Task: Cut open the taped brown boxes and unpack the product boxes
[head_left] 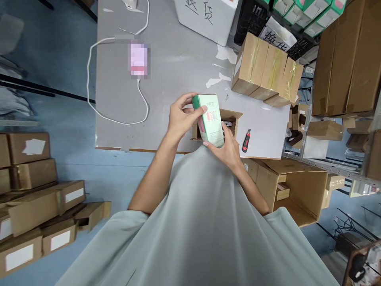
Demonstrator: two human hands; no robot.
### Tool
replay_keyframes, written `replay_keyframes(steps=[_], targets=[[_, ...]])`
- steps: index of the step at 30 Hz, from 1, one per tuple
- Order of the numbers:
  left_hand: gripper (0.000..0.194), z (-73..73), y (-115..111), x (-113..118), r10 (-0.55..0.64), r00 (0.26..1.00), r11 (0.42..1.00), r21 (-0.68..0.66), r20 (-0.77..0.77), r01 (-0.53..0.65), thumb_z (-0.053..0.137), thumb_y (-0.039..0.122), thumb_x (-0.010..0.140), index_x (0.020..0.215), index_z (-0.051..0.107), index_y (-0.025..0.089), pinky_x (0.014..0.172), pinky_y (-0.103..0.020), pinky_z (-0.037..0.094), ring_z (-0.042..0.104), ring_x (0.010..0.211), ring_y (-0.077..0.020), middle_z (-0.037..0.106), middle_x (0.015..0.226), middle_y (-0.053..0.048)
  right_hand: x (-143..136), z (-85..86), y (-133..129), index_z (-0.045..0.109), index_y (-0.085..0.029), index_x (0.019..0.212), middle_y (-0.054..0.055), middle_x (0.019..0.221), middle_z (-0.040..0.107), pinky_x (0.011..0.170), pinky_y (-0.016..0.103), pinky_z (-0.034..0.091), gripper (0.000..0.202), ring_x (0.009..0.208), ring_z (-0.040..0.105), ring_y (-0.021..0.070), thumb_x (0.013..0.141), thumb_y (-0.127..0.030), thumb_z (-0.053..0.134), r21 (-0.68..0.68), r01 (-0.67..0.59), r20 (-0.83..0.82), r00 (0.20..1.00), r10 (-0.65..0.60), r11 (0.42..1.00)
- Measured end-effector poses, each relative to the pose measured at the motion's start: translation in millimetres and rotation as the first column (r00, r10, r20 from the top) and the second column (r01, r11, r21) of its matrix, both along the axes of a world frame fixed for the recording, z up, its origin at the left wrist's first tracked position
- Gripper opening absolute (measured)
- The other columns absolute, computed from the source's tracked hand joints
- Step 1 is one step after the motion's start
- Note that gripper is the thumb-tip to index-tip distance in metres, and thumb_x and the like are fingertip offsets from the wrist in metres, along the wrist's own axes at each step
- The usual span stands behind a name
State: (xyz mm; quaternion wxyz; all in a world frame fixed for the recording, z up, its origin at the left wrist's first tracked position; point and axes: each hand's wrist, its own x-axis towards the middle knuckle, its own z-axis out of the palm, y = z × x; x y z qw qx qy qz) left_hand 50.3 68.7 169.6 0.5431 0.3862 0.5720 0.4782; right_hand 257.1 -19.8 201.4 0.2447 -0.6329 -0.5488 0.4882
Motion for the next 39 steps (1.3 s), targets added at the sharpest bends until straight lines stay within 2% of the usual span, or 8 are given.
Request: replay_keyframes(steps=[3,8,12,18,27,31,34,39], targets=[[0.072,11.3,-1,0,-0.011,0.999,0.999,0.047,-0.050,0.013,0.103,0.065,0.077,0.136,0.080,0.032,0.109,-0.049,0.071,0.079,0.135,-0.0389,0.078,0.151,-0.009,-6,-1.8,2,0.039,-0.038,0.183,0.011,0.186,0.048,0.133,0.067,0.056,0.114,0.178,0.037,0.0451,0.088,-0.065,0.097,-0.009,0.038,-0.045,0.998,-0.039,0.999],[0.083,18.5,0,-17,-0.038,0.996,0.999,0.030,0.075,0.036,0.099,0.078,0.082,0.150,0.076,0.035,0.109,-0.053,0.070,0.078,0.138,-0.0405,0.078,0.148,-0.013,5,-2.5,3,0.049,-0.036,0.176,0.012,0.162,0.071,0.115,0.052,0.069,0.103,0.145,0.074,0.0364,0.090,-0.072,0.092,-0.108,0.044,-0.284,0.956,-0.073,0.993],[0.073,13.5,2,-26,-0.118,0.974,0.992,-0.025,0.191,0.125,0.100,0.076,0.079,0.135,0.081,0.034,0.101,-0.052,0.073,0.081,0.129,-0.0395,0.084,0.135,-0.011,12,-7.6,1,0.055,-0.036,0.171,0.009,0.146,0.080,0.107,0.049,0.071,0.103,0.129,0.081,0.0333,0.085,-0.076,0.095,-0.182,-0.038,-0.467,0.883,-0.052,0.982],[0.060,11.6,4,-21,-0.109,0.977,0.990,-0.062,0.182,0.123,0.101,0.066,0.075,0.118,0.081,0.028,0.092,-0.052,0.074,0.084,0.116,-0.0379,0.088,0.122,-0.010,11,-14.3,-3,0.058,-0.036,0.169,0.008,0.143,0.082,0.112,0.051,0.069,0.105,0.132,0.081,0.0342,0.080,-0.073,0.100,-0.236,-0.040,-0.508,0.857,-0.088,0.971],[0.056,12.6,7,-17,-0.082,0.987,0.994,-0.056,0.139,0.091,0.098,0.062,0.080,0.121,0.082,0.027,0.099,-0.055,0.074,0.082,0.124,-0.0391,0.087,0.126,-0.010,11,-10.5,2,0.060,-0.035,0.169,0.010,0.152,0.079,0.118,0.053,0.068,0.102,0.143,0.076,0.0358,0.084,-0.079,0.095,-0.206,-0.031,-0.460,0.885,-0.069,0.978],[0.055,5.2,9,-18,-0.012,0.999,0.999,-0.030,0.044,0.013,0.101,0.056,0.080,0.122,0.082,0.026,0.102,-0.050,0.074,0.081,0.127,-0.0370,0.085,0.130,-0.009,9,0.7,1,0.064,-0.035,0.165,0.012,0.170,0.065,0.126,0.053,0.063,0.088,0.153,0.068,0.0360,0.092,-0.077,0.089,-0.054,0.047,-0.280,0.958,-0.061,0.997],[0.053,3.4,9,-16,0.035,0.998,0.999,0.013,-0.047,-0.034,0.100,0.054,0.081,0.124,0.083,0.028,0.104,-0.045,0.073,0.081,0.130,-0.0356,0.083,0.134,-0.007,4,9.7,-2,0.060,-0.036,0.169,0.013,0.175,0.058,0.129,0.055,0.060,0.086,0.157,0.063,0.0366,0.096,-0.070,0.088,0.061,0.023,-0.131,0.991,-0.015,0.998],[0.047,18.8,9,-6,0.048,0.990,0.997,0.070,-0.129,-0.039,0.098,0.055,0.086,0.124,0.083,0.031,0.107,-0.047,0.072,0.073,0.143,-0.0382,0.082,0.139,-0.004,-11,11.1,-4,0.057,-0.036,0.169,0.012,0.176,0.055,0.141,0.064,0.047,0.084,0.170,0.047,0.0394,0.095,-0.056,0.091,0.110,-0.034,0.053,0.998,0.028,0.993]])
